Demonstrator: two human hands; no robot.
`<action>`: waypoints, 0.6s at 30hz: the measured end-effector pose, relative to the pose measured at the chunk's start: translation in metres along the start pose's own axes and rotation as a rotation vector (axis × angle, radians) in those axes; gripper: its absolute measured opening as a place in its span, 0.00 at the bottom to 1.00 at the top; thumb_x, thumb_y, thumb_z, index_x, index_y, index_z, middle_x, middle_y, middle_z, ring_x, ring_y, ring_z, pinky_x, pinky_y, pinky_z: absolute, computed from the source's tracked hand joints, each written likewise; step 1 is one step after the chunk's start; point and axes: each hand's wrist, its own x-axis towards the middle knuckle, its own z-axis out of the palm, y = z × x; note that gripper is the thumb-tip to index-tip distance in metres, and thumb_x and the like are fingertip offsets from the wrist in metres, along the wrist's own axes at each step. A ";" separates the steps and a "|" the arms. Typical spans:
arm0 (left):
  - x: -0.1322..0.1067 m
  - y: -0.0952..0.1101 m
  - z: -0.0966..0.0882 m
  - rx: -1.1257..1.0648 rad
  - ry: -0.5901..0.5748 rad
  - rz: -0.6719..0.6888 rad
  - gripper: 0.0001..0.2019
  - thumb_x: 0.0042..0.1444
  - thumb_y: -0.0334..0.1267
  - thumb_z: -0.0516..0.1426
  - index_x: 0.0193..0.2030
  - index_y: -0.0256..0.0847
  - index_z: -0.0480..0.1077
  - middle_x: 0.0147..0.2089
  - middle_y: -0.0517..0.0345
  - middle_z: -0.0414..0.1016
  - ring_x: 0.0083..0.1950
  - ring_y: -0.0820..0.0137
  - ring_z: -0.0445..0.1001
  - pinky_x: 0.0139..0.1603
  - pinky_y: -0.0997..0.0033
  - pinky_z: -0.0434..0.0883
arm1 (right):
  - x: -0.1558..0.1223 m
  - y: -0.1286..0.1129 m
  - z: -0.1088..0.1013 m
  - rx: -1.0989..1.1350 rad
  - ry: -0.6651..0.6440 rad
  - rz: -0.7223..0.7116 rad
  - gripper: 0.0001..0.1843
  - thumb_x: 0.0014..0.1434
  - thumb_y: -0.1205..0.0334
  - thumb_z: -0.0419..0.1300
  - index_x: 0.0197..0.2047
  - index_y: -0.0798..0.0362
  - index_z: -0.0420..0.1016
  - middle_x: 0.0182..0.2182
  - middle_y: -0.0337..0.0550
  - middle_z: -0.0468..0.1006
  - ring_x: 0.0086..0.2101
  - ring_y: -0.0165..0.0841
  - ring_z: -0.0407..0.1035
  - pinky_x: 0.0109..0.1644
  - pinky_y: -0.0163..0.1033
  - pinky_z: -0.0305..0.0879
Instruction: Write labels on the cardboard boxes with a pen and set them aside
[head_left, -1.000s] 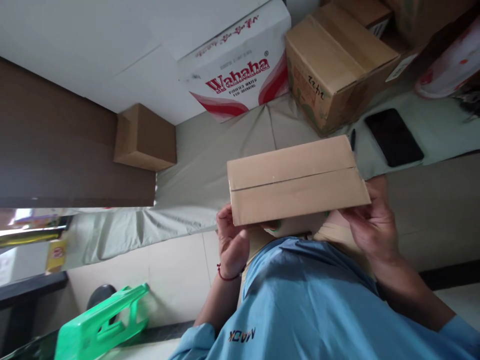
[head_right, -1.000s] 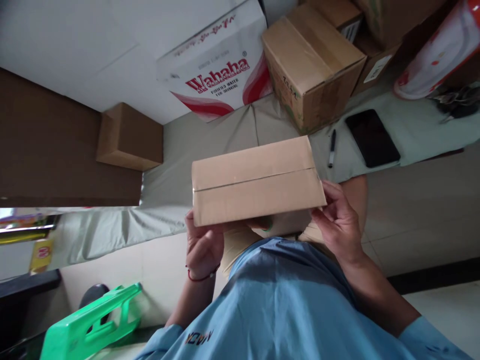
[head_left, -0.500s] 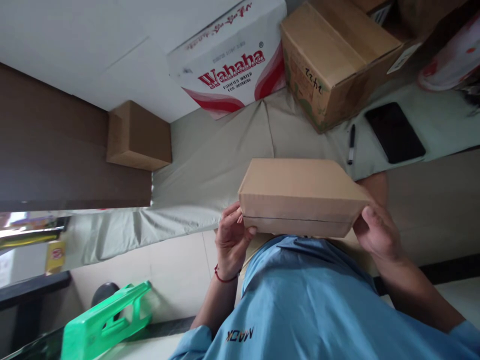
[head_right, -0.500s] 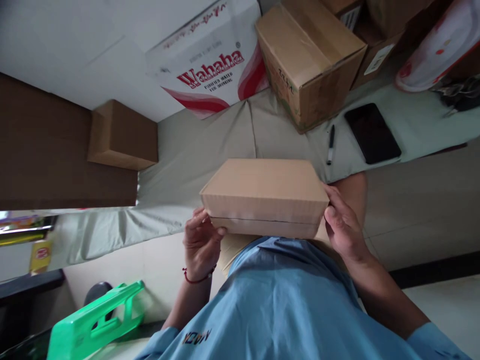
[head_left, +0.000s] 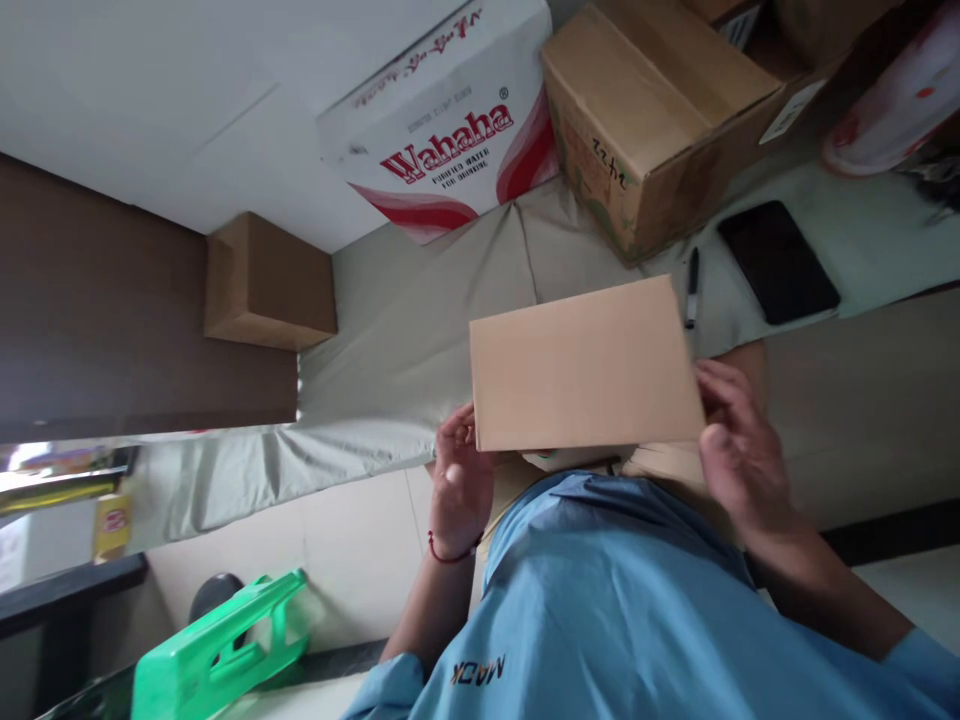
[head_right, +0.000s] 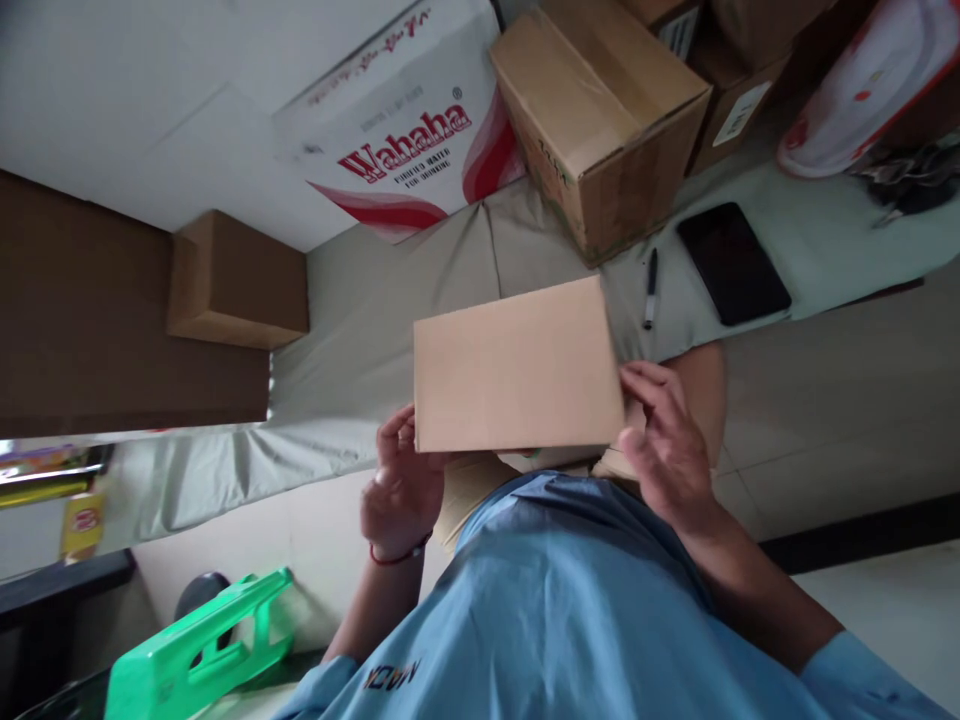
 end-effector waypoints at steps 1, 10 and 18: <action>0.002 -0.002 -0.001 -0.031 0.035 -0.058 0.29 0.61 0.65 0.65 0.61 0.51 0.79 0.58 0.51 0.77 0.53 0.62 0.78 0.54 0.62 0.80 | -0.001 -0.005 0.002 -0.099 -0.045 -0.096 0.30 0.71 0.41 0.62 0.73 0.34 0.75 0.68 0.48 0.71 0.66 0.51 0.68 0.72 0.62 0.68; 0.002 -0.025 -0.019 -0.070 0.110 -0.158 0.20 0.60 0.47 0.73 0.55 0.53 0.76 0.49 0.62 0.77 0.46 0.74 0.78 0.50 0.76 0.78 | -0.001 -0.030 0.031 -0.242 -0.270 -0.585 0.35 0.69 0.45 0.64 0.77 0.30 0.68 0.59 0.45 0.80 0.54 0.47 0.75 0.69 0.62 0.71; 0.006 -0.021 -0.021 0.070 0.143 0.210 0.26 0.53 0.36 0.76 0.55 0.61 0.75 0.48 0.65 0.74 0.42 0.75 0.73 0.39 0.81 0.73 | -0.023 0.007 0.029 0.007 -0.156 -0.078 0.46 0.61 0.35 0.70 0.77 0.40 0.68 0.67 0.53 0.69 0.67 0.53 0.67 0.73 0.61 0.68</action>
